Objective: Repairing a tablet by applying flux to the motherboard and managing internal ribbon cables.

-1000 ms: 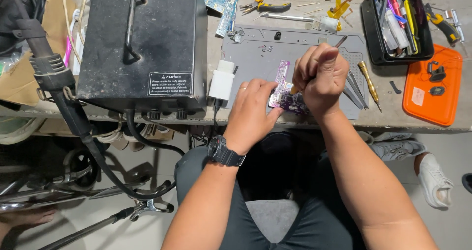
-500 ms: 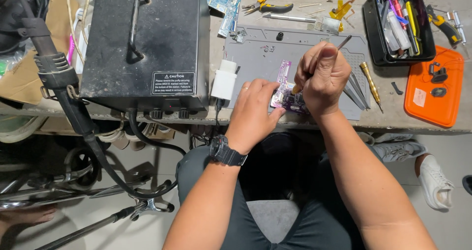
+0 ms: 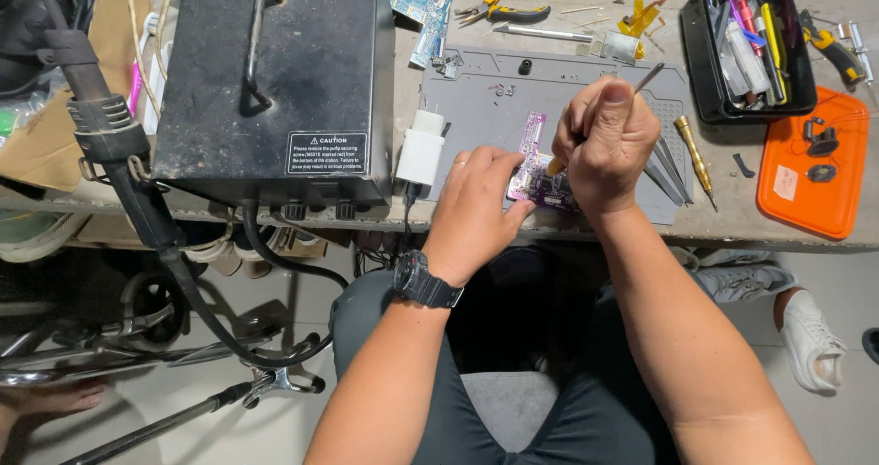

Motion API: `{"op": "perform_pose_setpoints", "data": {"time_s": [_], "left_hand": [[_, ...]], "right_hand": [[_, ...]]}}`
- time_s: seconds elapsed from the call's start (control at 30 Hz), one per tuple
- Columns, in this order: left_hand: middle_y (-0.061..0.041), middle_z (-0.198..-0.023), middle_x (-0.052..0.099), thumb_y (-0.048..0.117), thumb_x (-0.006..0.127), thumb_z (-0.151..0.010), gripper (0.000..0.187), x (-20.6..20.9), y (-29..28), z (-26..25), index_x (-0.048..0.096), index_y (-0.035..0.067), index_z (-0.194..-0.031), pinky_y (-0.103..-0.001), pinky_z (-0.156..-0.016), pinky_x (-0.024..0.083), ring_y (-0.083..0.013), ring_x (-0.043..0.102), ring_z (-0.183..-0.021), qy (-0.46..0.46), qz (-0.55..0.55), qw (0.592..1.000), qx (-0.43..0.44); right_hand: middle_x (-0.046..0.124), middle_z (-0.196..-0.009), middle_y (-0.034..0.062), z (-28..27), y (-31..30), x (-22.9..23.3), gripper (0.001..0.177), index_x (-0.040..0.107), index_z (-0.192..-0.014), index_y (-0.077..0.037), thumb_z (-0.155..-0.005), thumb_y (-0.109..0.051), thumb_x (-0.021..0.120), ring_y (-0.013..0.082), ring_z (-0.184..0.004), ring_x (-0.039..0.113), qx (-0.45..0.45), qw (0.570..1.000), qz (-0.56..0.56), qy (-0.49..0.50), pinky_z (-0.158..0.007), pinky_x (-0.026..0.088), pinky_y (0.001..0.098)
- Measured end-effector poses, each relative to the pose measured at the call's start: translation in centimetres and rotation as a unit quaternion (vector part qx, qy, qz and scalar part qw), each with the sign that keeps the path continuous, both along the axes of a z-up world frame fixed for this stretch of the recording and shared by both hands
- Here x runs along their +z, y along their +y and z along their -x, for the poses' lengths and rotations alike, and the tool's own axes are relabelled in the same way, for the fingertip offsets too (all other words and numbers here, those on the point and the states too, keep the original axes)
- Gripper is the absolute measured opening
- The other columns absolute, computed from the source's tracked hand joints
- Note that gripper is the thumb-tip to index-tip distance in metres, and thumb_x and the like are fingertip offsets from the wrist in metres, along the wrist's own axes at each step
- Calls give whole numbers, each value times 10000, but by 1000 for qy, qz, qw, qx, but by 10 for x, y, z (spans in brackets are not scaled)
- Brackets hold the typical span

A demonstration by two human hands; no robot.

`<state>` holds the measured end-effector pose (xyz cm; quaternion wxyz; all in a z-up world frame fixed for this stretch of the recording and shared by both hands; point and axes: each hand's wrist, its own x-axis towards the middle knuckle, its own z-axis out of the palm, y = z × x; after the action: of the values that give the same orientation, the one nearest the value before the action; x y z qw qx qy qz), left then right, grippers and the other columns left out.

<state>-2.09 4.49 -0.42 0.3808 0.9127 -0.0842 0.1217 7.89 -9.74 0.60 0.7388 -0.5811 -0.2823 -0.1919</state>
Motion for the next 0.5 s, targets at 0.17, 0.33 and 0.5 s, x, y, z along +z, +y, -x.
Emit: {"op": "perform_pose_setpoints", "data": {"time_s": [0.17, 0.33, 0.5], "left_hand": [[-177, -1176, 673, 133, 898, -846, 565, 2, 0, -1, 697, -27, -1349, -518, -992, 571, -402, 650, -1173, -3, -2, 1000, 1], [-171, -1175, 672, 136, 897, -845, 564, 1, 0, -1, 699, -26, -1347, -509, -989, 572, -395, 651, -1167, 0, 0, 1000, 1], [-172, -1176, 670, 142, 896, -848, 566, -1, 0, -2, 696, -26, -1350, -508, -986, 571, -395, 650, -1162, -4, -3, 1000, -1]], "right_hand": [[412, -442, 131, -2, 0, -6, 604, 499, -745, -45, -1229, -388, 385, 153, -353, 430, -13, 1000, 17, 0, -344, 355, 271], [398, -451, 118, -4, -2, -8, 599, 498, -750, -43, -1230, -386, 392, 143, -362, 403, -8, 1000, 14, 4, -352, 347, 267], [401, -452, 127, -6, -4, -10, 597, 497, -752, -39, -1233, -377, 394, 148, -364, 405, -15, 1000, 11, 5, -352, 344, 268]]}}
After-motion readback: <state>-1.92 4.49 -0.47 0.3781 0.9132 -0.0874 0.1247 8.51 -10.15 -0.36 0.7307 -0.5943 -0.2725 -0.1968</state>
